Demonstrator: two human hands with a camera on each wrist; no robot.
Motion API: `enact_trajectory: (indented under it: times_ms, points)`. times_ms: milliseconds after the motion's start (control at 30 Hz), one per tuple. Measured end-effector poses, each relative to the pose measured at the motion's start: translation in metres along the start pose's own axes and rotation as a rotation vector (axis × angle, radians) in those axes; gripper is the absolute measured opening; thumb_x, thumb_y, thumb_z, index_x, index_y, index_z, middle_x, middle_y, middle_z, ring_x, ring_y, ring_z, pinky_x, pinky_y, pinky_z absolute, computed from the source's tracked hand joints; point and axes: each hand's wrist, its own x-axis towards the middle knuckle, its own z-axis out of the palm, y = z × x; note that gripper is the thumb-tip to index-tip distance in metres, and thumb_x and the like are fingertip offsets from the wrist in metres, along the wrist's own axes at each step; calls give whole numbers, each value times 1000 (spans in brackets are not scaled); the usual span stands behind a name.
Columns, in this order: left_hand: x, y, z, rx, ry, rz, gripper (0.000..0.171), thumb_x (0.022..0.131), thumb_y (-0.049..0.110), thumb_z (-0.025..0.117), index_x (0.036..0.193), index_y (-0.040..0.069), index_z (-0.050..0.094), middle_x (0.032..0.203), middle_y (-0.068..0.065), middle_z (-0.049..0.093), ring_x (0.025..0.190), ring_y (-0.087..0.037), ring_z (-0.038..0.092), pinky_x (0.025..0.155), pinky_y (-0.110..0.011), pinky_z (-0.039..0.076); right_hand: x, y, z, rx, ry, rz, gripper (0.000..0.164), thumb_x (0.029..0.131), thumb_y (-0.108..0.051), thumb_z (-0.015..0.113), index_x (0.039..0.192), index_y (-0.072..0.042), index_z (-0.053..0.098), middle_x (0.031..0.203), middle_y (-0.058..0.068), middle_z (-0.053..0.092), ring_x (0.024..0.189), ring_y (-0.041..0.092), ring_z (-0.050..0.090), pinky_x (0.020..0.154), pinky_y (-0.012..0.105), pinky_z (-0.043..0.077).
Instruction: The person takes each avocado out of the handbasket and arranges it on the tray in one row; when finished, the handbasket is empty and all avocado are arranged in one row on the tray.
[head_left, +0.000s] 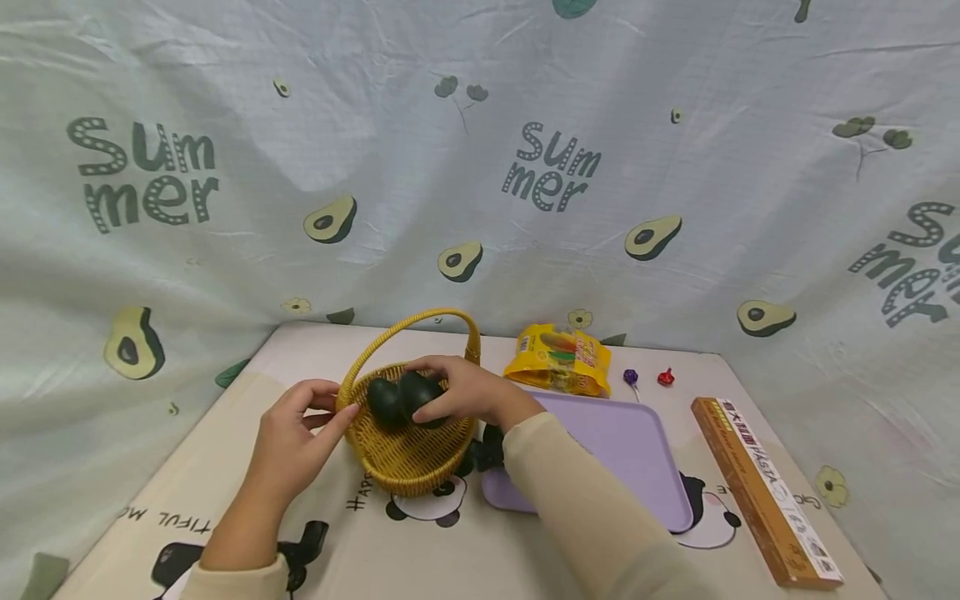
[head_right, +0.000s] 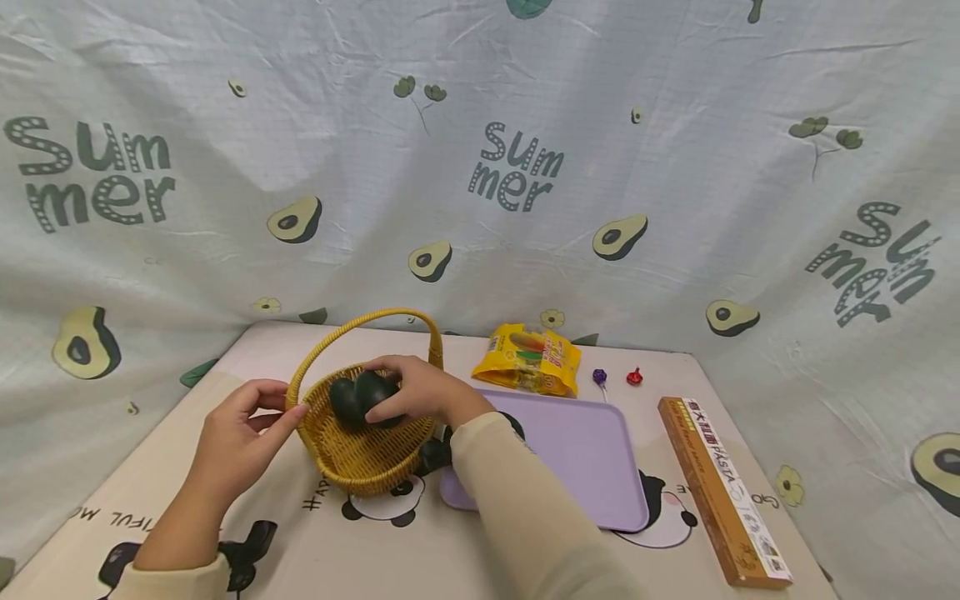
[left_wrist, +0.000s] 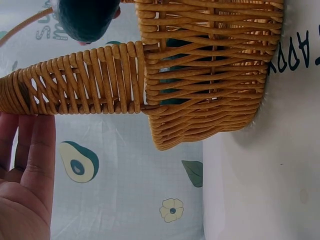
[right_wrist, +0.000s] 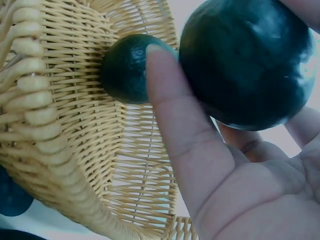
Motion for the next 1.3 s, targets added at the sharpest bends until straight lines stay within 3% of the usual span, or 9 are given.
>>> enact_trajectory:
  times_ms: [233, 367, 633, 867, 1100, 1300]
  points:
    - [2, 0, 0, -1, -4, -9, 27, 88, 7, 81, 110, 4, 65, 99, -5, 68, 90, 4, 61, 78, -2, 51, -6, 2, -4, 28, 17, -65, 59, 79, -20, 90, 131, -33, 66, 130, 5, 62, 110, 23, 65, 85, 46, 64]
    - [2, 0, 1, -1, -6, -9, 27, 88, 7, 81, 110, 5, 65, 99, -5, 68, 90, 3, 61, 78, -2, 51, -13, 1, -7, 50, 18, -91, 53, 79, -17, 89, 126, -31, 70, 131, 0, 61, 109, 24, 64, 86, 48, 63]
    - [2, -2, 0, -11, 5, -8, 27, 88, 8, 81, 109, 5, 66, 99, -5, 68, 90, 7, 59, 77, -2, 51, -20, 2, -12, -69, 39, -127, 52, 80, -25, 88, 125, -38, 67, 130, -4, 60, 108, 23, 63, 88, 36, 60]
    - [3, -3, 1, -21, 7, -1, 27, 88, 7, 82, 110, 5, 66, 100, -4, 68, 91, 6, 60, 78, -2, 51, -34, 1, -17, 30, 42, -121, 42, 95, -21, 71, 135, -31, 65, 138, 1, 56, 112, 25, 61, 89, 45, 62]
    - [3, -4, 2, -23, 5, 3, 27, 88, 7, 81, 110, 6, 66, 100, -4, 68, 90, 6, 60, 77, -2, 51, -51, 3, -22, -100, 106, -151, 41, 89, -30, 80, 126, -39, 64, 133, -2, 59, 112, 23, 61, 90, 35, 59]
    - [3, -4, 1, -22, 4, 1, 26, 88, 8, 82, 109, 6, 66, 99, -4, 68, 89, 5, 60, 77, -3, 52, -63, 7, -22, 2, 81, -126, 36, 99, -23, 67, 133, -33, 65, 138, 6, 56, 112, 27, 62, 87, 40, 63]
